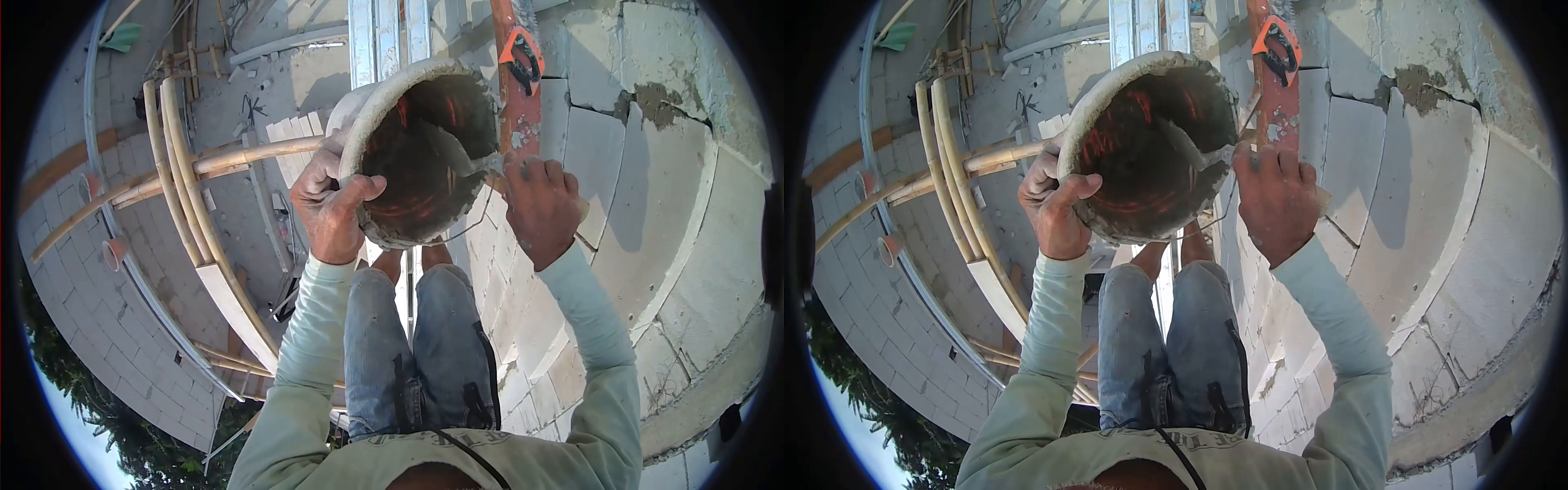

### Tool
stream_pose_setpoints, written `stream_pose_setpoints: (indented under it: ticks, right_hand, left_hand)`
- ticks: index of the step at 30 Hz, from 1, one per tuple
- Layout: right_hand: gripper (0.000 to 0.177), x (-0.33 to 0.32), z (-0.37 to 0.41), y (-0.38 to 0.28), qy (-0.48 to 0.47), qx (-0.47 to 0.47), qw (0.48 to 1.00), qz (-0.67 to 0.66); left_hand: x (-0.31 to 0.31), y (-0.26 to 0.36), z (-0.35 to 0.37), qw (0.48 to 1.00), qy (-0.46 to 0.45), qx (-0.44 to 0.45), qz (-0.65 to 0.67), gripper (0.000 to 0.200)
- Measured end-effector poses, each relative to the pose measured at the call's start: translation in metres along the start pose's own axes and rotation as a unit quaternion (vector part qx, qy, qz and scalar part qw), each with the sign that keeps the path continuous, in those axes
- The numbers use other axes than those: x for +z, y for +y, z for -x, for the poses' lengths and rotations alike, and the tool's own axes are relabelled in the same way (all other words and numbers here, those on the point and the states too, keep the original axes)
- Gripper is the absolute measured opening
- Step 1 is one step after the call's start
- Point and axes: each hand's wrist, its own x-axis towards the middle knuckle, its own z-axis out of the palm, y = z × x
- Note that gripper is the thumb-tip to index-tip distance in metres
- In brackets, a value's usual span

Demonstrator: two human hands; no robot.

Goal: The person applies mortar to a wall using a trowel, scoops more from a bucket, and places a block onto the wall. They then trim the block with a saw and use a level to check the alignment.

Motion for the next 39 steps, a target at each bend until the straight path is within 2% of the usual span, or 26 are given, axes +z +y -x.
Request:
stream_pose_setpoints:
  ticks: [4,7,10,16,18,20,22,23,24,25,26,27,28,29,30,32,34,37,39]
  right_hand:
    - [0.024,0.027,-0.016,-0.018,-0.02,-0.032,0.998,0.055]
    - [0.021,0.026,-0.02,-0.027,-0.021,-0.05,0.999,0.001]
    - [0.02,0.026,-0.02,-0.032,-0.021,-0.067,0.994,-0.081]
    - [0.029,0.027,-0.033,-0.024,-0.039,-0.061,0.973,-0.217]
    - [0.034,0.031,-0.034,-0.018,-0.042,-0.041,0.947,-0.316]
    - [0.036,0.032,-0.032,-0.012,-0.03,-0.045,0.938,-0.343]
    - [0.039,0.032,-0.03,-0.007,-0.069,0.002,0.891,-0.449]
    - [0.039,0.032,-0.027,-0.004,-0.066,-0.002,0.892,-0.448]
    - [0.039,0.033,-0.024,-0.002,-0.074,0.015,0.864,-0.499]
    - [0.04,0.034,-0.021,0.0,-0.082,0.033,0.834,-0.545]
    - [0.04,0.033,-0.018,0.001,-0.078,0.033,0.839,-0.537]
    - [0.04,0.031,-0.014,0.005,-0.079,0.055,0.816,-0.571]
    - [0.04,0.03,-0.007,0.012,-0.077,0.083,0.794,-0.597]
    - [0.04,0.029,0.001,0.02,-0.08,0.099,0.792,-0.596]
    - [0.045,0.026,0.01,0.025,-0.063,0.106,0.804,-0.582]
    - [0.046,0.013,0.027,0.038,-0.053,0.147,0.804,-0.573]
    - [0.047,0.003,0.049,0.053,-0.03,0.181,0.779,-0.6]
    - [0.046,-0.025,0.076,0.074,-0.039,0.25,0.78,-0.572]
    - [0.042,-0.039,0.093,0.089,0.01,0.338,0.731,-0.593]
  left_hand:
    - [0.001,0.001,0.003,1.0,0.004,-0.006,0.028,0.016]
    - [-0.007,-0.003,0.001,0.999,-0.015,0.031,-0.007,0.015]
    - [-0.009,-0.002,-0.004,0.999,-0.008,0.022,0.049,0.016]
    - [-0.013,0.003,-0.015,0.999,-0.019,0.019,0.038,0.016]
    - [-0.016,0.002,-0.018,0.999,-0.026,0.035,0.03,0.016]
    - [-0.019,0.002,-0.018,0.999,-0.026,0.031,0.037,0.016]
    - [-0.022,0.002,-0.019,0.999,-0.025,0.037,0.027,0.016]
    - [-0.022,0.004,-0.018,0.999,-0.015,0.04,0.029,0.016]
    - [-0.023,0.007,-0.018,0.998,-0.014,0.046,0.031,0.016]
    - [-0.023,0.009,-0.018,0.999,0.008,0.027,0.033,0.018]
    - [-0.023,0.012,-0.018,0.999,0.028,0.007,0.039,0.019]
    - [-0.023,0.012,-0.018,0.996,0.04,-0.009,0.077,0.02]
    - [-0.026,0.012,-0.02,0.996,0.031,0.002,0.081,0.02]
    - [-0.024,0.011,-0.021,0.995,0.037,0.01,0.094,0.018]
    - [-0.034,0.001,-0.023,0.995,-0.005,0.033,0.089,0.017]
    - [-0.028,0.0,-0.023,0.987,-0.041,0.014,0.153,0.016]
    - [-0.014,0.009,-0.019,0.988,-0.007,-0.012,0.151,0.016]
    - [-0.021,-0.001,-0.016,0.985,-0.031,-0.017,0.169,0.017]
    - [-0.023,-0.006,-0.014,0.986,-0.06,-0.016,0.152,0.016]
